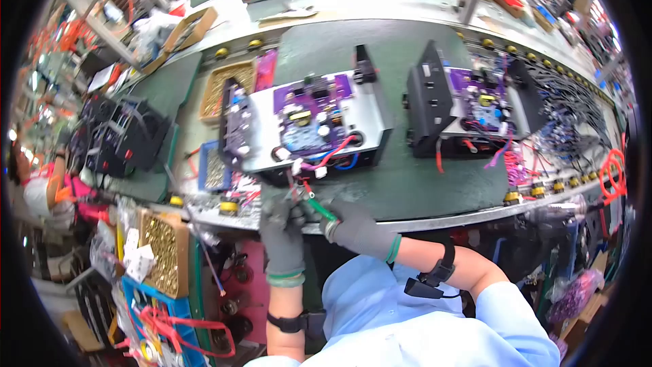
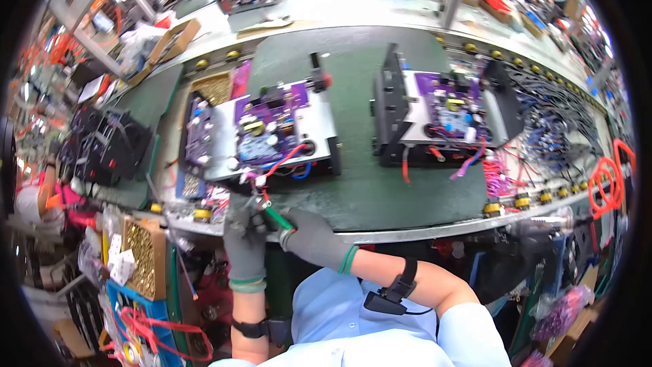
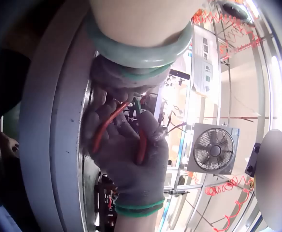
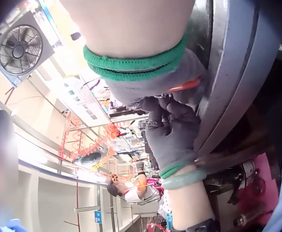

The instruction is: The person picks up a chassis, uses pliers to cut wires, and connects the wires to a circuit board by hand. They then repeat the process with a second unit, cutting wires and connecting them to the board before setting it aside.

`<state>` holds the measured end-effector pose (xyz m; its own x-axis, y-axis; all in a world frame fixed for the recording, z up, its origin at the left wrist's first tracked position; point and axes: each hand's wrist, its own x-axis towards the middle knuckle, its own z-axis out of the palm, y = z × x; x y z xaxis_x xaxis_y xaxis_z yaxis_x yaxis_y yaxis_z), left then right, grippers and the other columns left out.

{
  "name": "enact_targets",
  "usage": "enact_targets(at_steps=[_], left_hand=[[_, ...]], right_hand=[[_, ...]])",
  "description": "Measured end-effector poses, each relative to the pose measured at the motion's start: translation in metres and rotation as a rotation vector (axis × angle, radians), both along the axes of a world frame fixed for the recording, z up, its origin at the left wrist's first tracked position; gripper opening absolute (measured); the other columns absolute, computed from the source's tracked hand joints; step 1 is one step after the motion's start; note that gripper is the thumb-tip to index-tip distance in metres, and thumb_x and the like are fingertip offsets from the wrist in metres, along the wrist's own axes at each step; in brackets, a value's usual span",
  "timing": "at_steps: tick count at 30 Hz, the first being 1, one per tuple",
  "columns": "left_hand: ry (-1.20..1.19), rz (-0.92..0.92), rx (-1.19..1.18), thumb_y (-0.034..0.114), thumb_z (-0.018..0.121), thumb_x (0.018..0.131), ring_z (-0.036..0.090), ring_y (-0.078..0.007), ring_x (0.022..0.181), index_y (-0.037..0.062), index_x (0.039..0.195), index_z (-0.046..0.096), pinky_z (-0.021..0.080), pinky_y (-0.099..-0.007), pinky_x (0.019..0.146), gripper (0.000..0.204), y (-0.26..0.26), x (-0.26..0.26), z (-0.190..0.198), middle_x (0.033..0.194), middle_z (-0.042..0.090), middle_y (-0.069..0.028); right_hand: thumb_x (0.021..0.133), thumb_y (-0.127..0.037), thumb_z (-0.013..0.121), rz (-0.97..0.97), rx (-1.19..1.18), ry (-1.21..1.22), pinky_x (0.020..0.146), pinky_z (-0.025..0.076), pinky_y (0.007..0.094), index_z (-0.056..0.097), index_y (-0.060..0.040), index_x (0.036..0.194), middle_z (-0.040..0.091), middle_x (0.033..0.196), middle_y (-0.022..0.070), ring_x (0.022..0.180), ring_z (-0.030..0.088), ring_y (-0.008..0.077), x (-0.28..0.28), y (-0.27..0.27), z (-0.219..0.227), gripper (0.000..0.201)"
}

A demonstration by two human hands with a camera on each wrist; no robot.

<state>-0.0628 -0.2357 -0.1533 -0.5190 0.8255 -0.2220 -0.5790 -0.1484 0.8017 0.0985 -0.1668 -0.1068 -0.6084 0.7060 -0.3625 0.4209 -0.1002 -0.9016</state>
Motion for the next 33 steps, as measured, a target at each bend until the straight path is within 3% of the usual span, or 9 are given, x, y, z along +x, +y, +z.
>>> enact_targets(at_steps=[1, 4, 6, 7, 11, 13, 14, 21, 33], left_hand=[[-0.013, 0.066, -0.032, 0.016, 0.061, 0.101, 0.058, -0.0105, 0.075, 0.0071, 0.105, 0.061, 0.046, -0.0253, 0.062, 0.009, -0.003, 0.000, -0.001, 0.090, 0.063, -0.0023], [0.207, 0.036, -0.104, 0.019, 0.062, 0.101, 0.058, -0.0082, 0.068, 0.0083, 0.102, 0.062, 0.043, -0.0226, 0.054, 0.011, -0.009, 0.011, 0.025, 0.086, 0.065, -0.0025], [0.286, -0.061, -0.214, 0.015, 0.063, 0.098, 0.059, -0.0099, 0.064, 0.0059, 0.098, 0.062, 0.044, -0.0229, 0.051, 0.010, -0.012, 0.024, 0.039, 0.085, 0.066, -0.0061], [0.295, -0.189, -0.081, 0.015, 0.065, 0.096, 0.061, -0.0114, 0.063, 0.0035, 0.099, 0.062, 0.045, -0.0227, 0.051, 0.012, -0.019, 0.021, 0.019, 0.087, 0.068, -0.0098], [0.233, -0.494, -0.158, 0.013, 0.065, 0.094, 0.065, -0.0133, 0.067, 0.0001, 0.099, 0.065, 0.050, -0.0241, 0.057, 0.014, -0.005, 0.065, 0.033, 0.090, 0.070, -0.0130], [0.200, -0.601, -0.206, 0.012, 0.064, 0.094, 0.066, -0.0137, 0.068, -0.0008, 0.100, 0.066, 0.052, -0.0244, 0.059, 0.014, 0.009, 0.084, 0.035, 0.090, 0.071, -0.0130], [0.209, -0.672, -0.226, 0.011, 0.063, 0.094, 0.066, -0.0136, 0.069, -0.0015, 0.100, 0.066, 0.052, -0.0245, 0.061, 0.014, 0.019, 0.094, 0.036, 0.089, 0.071, -0.0124], [0.253, -0.772, -0.252, 0.009, 0.059, 0.094, 0.064, -0.0147, 0.068, -0.0016, 0.100, 0.066, 0.051, -0.0258, 0.062, 0.014, 0.048, 0.134, 0.049, 0.081, 0.069, -0.0091], [0.185, -0.773, -0.265, 0.007, 0.059, 0.095, 0.063, -0.0135, 0.069, -0.0013, 0.100, 0.066, 0.052, -0.0258, 0.066, 0.012, 0.054, 0.132, 0.040, 0.081, 0.069, -0.0089]], right_hand=[[0.086, -0.017, 0.065, -0.047, 0.012, -0.016, 0.080, 0.054, 0.0464, 0.068, -0.0020, 0.109, 0.069, 0.094, 0.0224, 0.091, 0.069, 0.0388, 0.012, -0.002, -0.002, 0.028], [0.083, -0.019, 0.067, 0.263, 0.336, -0.064, 0.080, 0.054, 0.0477, 0.066, -0.0056, 0.116, 0.069, 0.094, 0.0209, 0.090, 0.068, 0.0407, 0.071, -0.001, 0.002, 0.036], [0.081, -0.019, 0.067, 0.175, 0.378, -0.148, 0.081, 0.054, 0.0474, 0.065, -0.0066, 0.118, 0.069, 0.095, 0.0203, 0.092, 0.068, 0.0402, 0.128, 0.006, 0.012, 0.038], [0.080, -0.018, 0.067, 0.154, 0.411, -0.184, 0.081, 0.054, 0.0472, 0.065, -0.0076, 0.119, 0.069, 0.097, 0.0196, 0.094, 0.067, 0.0398, 0.155, 0.009, 0.018, 0.040], [0.078, -0.021, 0.072, -0.175, 0.561, -0.669, 0.087, 0.054, 0.0455, 0.062, -0.0095, 0.130, 0.069, 0.107, 0.0175, 0.101, 0.068, 0.0372, 0.247, 0.016, 0.043, 0.054], [0.077, -0.020, 0.073, -0.330, 0.628, -0.591, 0.089, 0.054, 0.0445, 0.061, -0.0070, 0.131, 0.068, 0.110, 0.0183, 0.103, 0.067, 0.0373, 0.269, 0.013, 0.022, 0.056], [0.077, -0.019, 0.074, -0.479, 0.693, -0.511, 0.090, 0.054, 0.0435, 0.060, -0.0046, 0.132, 0.067, 0.112, 0.0190, 0.105, 0.067, 0.0373, 0.273, 0.012, 0.017, 0.059], [0.082, -0.018, 0.074, -0.608, 0.579, -0.164, 0.096, 0.052, 0.0400, 0.057, 0.0031, 0.134, 0.067, 0.116, 0.0226, 0.110, 0.067, 0.0357, 0.249, 0.026, -0.003, 0.058], [0.080, -0.009, 0.069, -0.650, 0.507, -0.088, 0.093, 0.053, 0.0376, 0.056, 0.0045, 0.135, 0.068, 0.116, 0.0222, 0.106, 0.069, 0.0315, 0.243, 0.024, -0.012, 0.058]])
